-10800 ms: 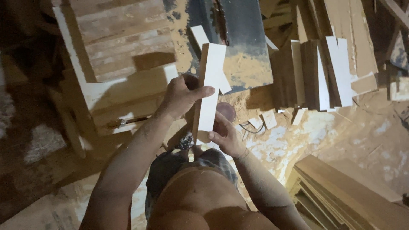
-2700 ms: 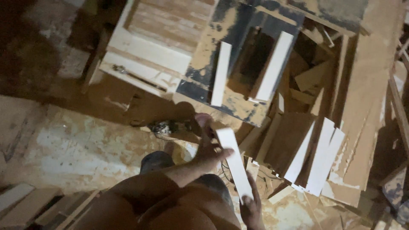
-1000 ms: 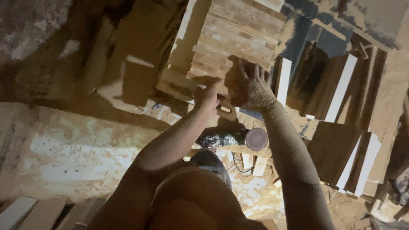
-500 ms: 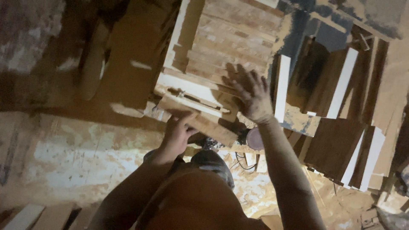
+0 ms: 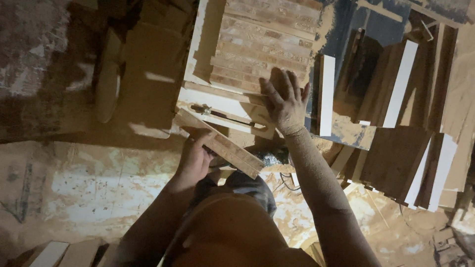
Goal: The person stacks thin wooden planks on a table saw, arranging them into a neat pile. They pick up individual planks from the floor and the table surface, aligning them carefully with the existing stack.
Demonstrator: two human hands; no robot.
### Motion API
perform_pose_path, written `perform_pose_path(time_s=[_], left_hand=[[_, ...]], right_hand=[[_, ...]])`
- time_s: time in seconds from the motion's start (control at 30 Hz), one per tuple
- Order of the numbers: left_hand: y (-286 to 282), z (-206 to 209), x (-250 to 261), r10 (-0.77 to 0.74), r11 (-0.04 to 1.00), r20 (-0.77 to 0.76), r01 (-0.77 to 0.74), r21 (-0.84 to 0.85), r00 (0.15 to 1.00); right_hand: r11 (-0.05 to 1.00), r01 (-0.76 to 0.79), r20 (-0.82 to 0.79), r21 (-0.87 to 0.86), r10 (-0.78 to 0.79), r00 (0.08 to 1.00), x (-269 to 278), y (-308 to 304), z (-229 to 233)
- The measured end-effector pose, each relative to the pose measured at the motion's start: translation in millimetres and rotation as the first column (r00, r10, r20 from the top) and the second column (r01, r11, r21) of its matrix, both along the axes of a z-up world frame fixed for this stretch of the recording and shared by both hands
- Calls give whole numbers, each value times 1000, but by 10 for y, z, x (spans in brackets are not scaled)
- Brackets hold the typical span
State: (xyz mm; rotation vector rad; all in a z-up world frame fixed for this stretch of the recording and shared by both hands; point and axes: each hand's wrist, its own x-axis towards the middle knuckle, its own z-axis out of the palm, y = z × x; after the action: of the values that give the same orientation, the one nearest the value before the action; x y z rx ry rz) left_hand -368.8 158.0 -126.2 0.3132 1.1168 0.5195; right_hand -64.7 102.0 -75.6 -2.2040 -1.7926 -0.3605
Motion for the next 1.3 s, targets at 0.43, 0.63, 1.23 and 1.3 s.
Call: perform_pose_path(time_s=[0.43,0.63,1.23,1.3], left_hand=[[-165,825,378,-329,870,-177,371,325,928],[-417,348,540,-561,601,-41,440,667,827],[-794,893,1310,-931,118,-175,718,686,320],[-894,751,1358,-949,161,-104,742,651,298]], right_hand=[[969,10,-467,-248,-128,875,-1164,-1023,785],[965,218,-563,-147,-263,784,-1297,-1540,333],[756,646,-960,110,-87,266,-1094,-3141,-19],[699,713,-984,49,-89,155,-985,-3432,-266]])
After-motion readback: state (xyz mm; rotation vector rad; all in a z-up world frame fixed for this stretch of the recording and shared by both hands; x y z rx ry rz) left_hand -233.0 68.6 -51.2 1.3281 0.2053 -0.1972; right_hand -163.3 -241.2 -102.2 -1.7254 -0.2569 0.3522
